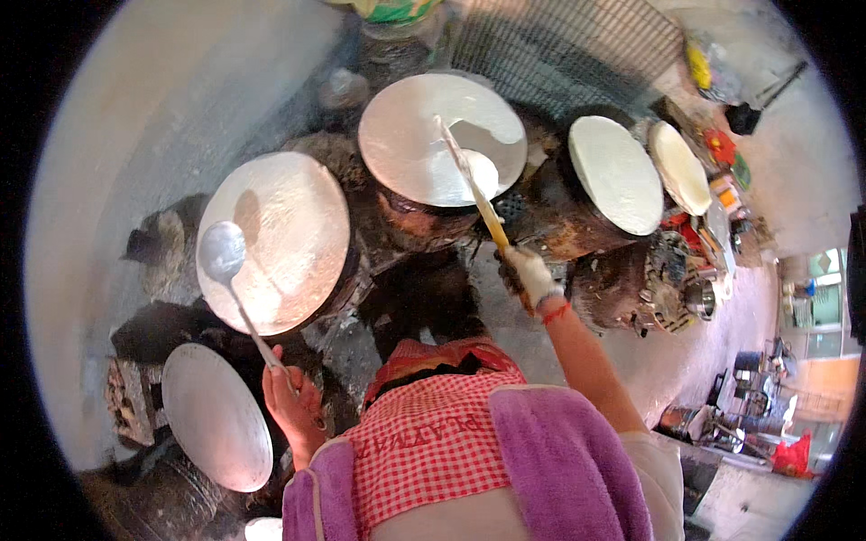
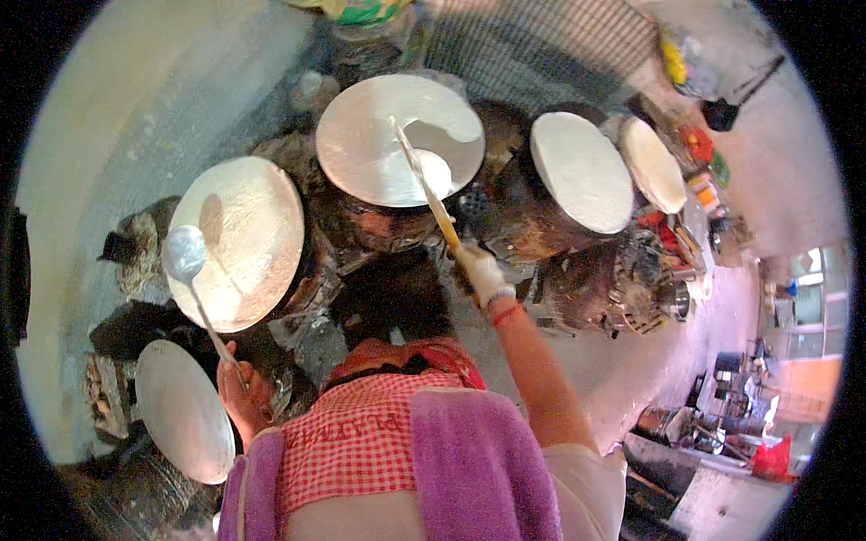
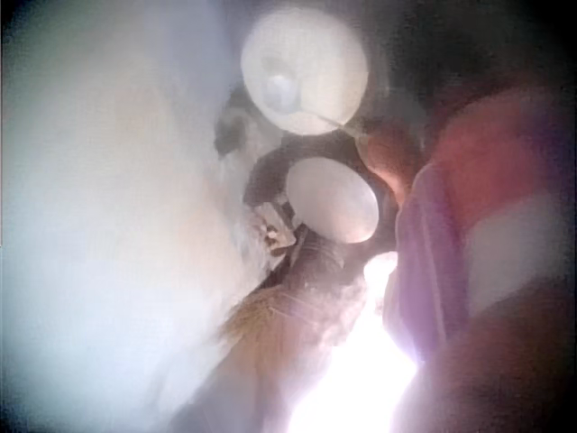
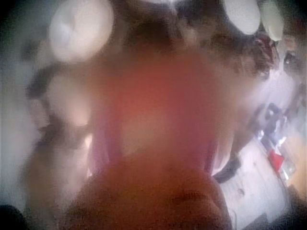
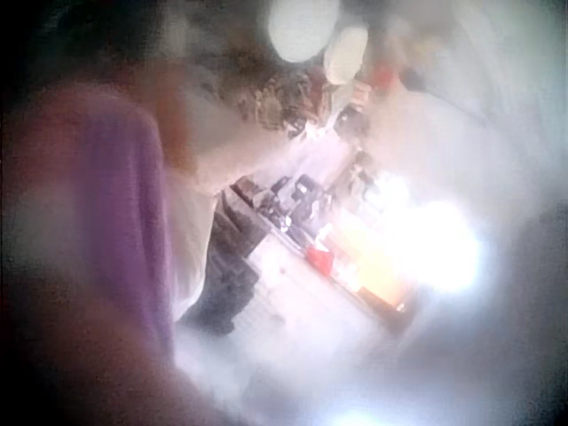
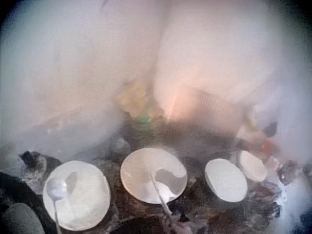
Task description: The person ladles batter onto multiple hot plates, spreads it into thin circles using a wooden tool, and flips the cooked flatbreads by hand and with the tool.
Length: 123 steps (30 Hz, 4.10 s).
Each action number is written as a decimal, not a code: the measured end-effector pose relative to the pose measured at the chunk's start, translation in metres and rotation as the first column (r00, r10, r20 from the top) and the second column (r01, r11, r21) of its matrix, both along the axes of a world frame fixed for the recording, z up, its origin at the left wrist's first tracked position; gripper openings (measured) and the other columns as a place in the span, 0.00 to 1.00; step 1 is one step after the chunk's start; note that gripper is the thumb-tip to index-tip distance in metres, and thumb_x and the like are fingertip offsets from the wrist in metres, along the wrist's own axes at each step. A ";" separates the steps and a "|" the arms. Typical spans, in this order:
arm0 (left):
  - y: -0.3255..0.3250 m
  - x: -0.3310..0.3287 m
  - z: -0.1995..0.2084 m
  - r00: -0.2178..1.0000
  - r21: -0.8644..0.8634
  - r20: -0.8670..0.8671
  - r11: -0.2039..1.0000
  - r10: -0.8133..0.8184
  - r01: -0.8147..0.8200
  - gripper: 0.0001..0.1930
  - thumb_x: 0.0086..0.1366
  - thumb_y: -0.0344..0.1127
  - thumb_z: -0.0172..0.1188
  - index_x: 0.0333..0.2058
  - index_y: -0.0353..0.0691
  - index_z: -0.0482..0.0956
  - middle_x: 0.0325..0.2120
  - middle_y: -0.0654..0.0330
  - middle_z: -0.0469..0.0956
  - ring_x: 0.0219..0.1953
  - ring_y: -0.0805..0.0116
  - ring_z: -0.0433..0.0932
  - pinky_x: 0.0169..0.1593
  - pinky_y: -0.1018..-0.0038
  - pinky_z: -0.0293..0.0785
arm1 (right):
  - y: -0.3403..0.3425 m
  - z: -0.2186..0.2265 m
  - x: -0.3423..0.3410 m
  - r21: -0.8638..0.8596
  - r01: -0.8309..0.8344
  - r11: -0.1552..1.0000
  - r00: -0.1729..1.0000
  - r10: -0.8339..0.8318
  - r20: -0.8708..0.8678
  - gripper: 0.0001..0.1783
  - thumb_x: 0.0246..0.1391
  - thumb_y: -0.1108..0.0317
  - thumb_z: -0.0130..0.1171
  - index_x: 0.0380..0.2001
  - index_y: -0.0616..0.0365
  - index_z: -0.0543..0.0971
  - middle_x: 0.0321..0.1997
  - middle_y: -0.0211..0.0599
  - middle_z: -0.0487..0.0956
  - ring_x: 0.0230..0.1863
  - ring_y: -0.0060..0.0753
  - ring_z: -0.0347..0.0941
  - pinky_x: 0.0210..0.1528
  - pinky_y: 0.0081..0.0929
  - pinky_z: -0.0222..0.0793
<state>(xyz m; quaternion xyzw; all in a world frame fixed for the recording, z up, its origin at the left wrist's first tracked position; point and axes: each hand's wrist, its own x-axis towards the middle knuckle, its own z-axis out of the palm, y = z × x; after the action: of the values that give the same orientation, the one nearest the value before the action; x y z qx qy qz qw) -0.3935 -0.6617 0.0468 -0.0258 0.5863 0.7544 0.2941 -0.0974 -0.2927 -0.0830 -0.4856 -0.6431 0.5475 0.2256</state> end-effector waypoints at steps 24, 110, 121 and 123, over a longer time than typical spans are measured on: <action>0.159 0.128 0.041 0.999 0.088 0.011 0.996 0.031 -0.032 0.20 0.76 0.44 0.49 0.61 0.41 0.69 0.24 0.72 0.64 0.15 0.85 0.55 0.15 0.82 0.52 | 0.104 0.079 0.063 0.057 -0.455 0.888 0.732 0.337 0.593 0.27 0.66 0.44 0.47 0.45 0.58 0.79 0.45 0.56 0.81 0.48 0.61 0.77 0.50 0.50 0.72; -0.124 -0.037 0.081 0.956 0.391 0.286 0.902 0.071 -0.184 0.21 0.77 0.40 0.46 0.62 0.35 0.62 0.21 0.69 0.60 0.14 0.84 0.53 0.11 0.85 0.48 | -0.114 0.018 -0.109 -0.052 -0.534 0.844 0.830 0.511 -0.225 0.25 0.62 0.73 0.58 0.62 0.63 0.72 0.61 0.42 0.76 0.61 0.34 0.73 0.61 0.30 0.67; -0.165 -0.080 -0.024 0.945 -0.116 0.132 0.951 0.299 -0.285 0.19 0.74 0.47 0.50 0.56 0.42 0.71 0.23 0.62 0.69 0.15 0.76 0.63 0.16 0.78 0.57 | -0.273 0.007 -0.256 0.576 -0.734 0.360 0.443 0.896 0.004 0.23 0.62 0.69 0.57 0.61 0.58 0.73 0.58 0.51 0.77 0.55 0.53 0.76 0.55 0.40 0.74; -0.196 -0.102 -0.049 0.950 -0.108 0.145 0.958 0.278 -0.264 0.18 0.74 0.46 0.51 0.54 0.41 0.72 0.22 0.63 0.70 0.15 0.75 0.63 0.16 0.77 0.57 | -0.283 0.001 -0.251 0.451 -0.826 0.339 0.473 0.852 0.226 0.24 0.63 0.66 0.56 0.62 0.55 0.72 0.58 0.52 0.76 0.54 0.55 0.76 0.54 0.41 0.73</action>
<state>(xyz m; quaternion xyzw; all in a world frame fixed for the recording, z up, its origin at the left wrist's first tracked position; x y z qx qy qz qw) -0.4950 -0.8578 -0.0018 -0.1790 0.5842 0.7568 0.2322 -0.3483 -0.5758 -0.0818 0.0050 -0.9117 0.4082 0.0462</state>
